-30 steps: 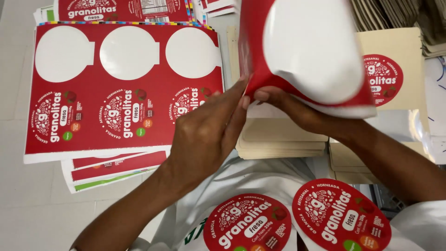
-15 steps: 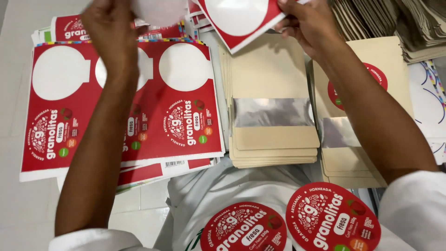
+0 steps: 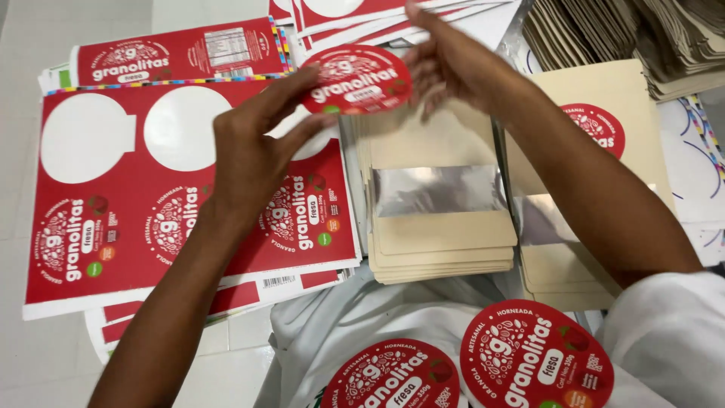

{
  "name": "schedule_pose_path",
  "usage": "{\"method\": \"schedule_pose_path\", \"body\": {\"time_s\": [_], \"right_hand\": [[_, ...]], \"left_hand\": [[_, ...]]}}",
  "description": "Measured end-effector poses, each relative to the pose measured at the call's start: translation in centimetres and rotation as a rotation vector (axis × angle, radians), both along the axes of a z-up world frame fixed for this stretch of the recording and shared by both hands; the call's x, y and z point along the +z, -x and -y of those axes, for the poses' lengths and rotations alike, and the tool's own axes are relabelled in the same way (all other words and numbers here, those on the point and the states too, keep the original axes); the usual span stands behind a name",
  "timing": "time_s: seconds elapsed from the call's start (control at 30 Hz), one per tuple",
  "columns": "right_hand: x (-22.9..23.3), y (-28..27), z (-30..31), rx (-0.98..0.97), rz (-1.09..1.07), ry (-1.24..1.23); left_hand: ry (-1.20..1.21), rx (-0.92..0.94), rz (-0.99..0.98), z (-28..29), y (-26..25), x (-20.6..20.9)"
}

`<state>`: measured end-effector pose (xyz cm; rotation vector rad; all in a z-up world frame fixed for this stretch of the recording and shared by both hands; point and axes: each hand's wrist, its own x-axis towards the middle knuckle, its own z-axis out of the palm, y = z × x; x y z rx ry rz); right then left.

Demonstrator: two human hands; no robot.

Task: The person repeatedly peels circular red stickers from a sheet and applies them to the front of small beige paper bags. The person handles the sticker sheets and bags by hand, placing each sticker on a bag and stacking the finished items.

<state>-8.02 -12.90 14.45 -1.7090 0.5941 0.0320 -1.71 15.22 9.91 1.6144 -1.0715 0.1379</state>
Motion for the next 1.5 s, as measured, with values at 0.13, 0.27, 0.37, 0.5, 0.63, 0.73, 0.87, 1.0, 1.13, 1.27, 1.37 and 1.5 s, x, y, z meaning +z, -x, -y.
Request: {"method": "schedule_pose_path", "body": {"time_s": [0.13, 0.27, 0.37, 0.5, 0.63, 0.73, 0.87, 1.0, 1.13, 1.27, 1.37, 1.5], "right_hand": [[1.5, 6.0, -2.5, 0.118, -0.039, 0.158], [2.0, 9.7, -1.7, 0.002, 0.18, 0.222], [0.6, 10.4, -0.4, -0.017, 0.117, 0.186], [0.1, 10.8, -0.7, -0.078, 0.053, 0.173], [-2.6, 10.6, 0.4, -0.058, 0.034, 0.34], [-3.8, 10.1, 0.7, -0.069, -0.035, 0.425], [-6.4, 9.4, 2.1, -0.014, -0.068, 0.631], [-9.9, 9.1, 3.1, 0.103, 0.024, 1.036], [-9.3, 9.1, 2.3, 0.076, 0.051, 1.249], [-10.7, 7.4, 2.6, 0.392, 0.227, 1.348], [-10.1, 6.9, -0.7, 0.656, 0.079, 1.181], [-9.4, 11.0, -2.2, 0.773, 0.181, 1.136]], "left_hand": [[-0.149, -0.153, 0.22, 1.4, 1.2, 0.0], [-0.496, -0.281, 0.038, 2.6, 2.9, 1.9], [-0.527, -0.036, -0.514, 5.7, 3.3, 2.2], [-0.306, -0.076, -0.595, 8.4, 2.4, -0.9], [-0.456, 0.034, -0.408, 9.7, 2.6, -2.3], [-0.568, 0.098, -0.367, 10.1, 2.4, -2.5], [-0.687, 0.121, -0.286, 11.3, 1.3, -4.3], [-0.84, 0.152, -0.1, 12.8, -0.4, -6.1], [-0.844, 0.221, 0.191, 14.4, -5.1, -7.3], [-0.867, 0.055, 0.29, 16.9, -9.4, -8.6], [-0.823, 0.135, 0.405, 17.2, -9.7, -9.0], [-0.559, 0.164, 0.436, 15.9, -9.2, -8.7]]}}
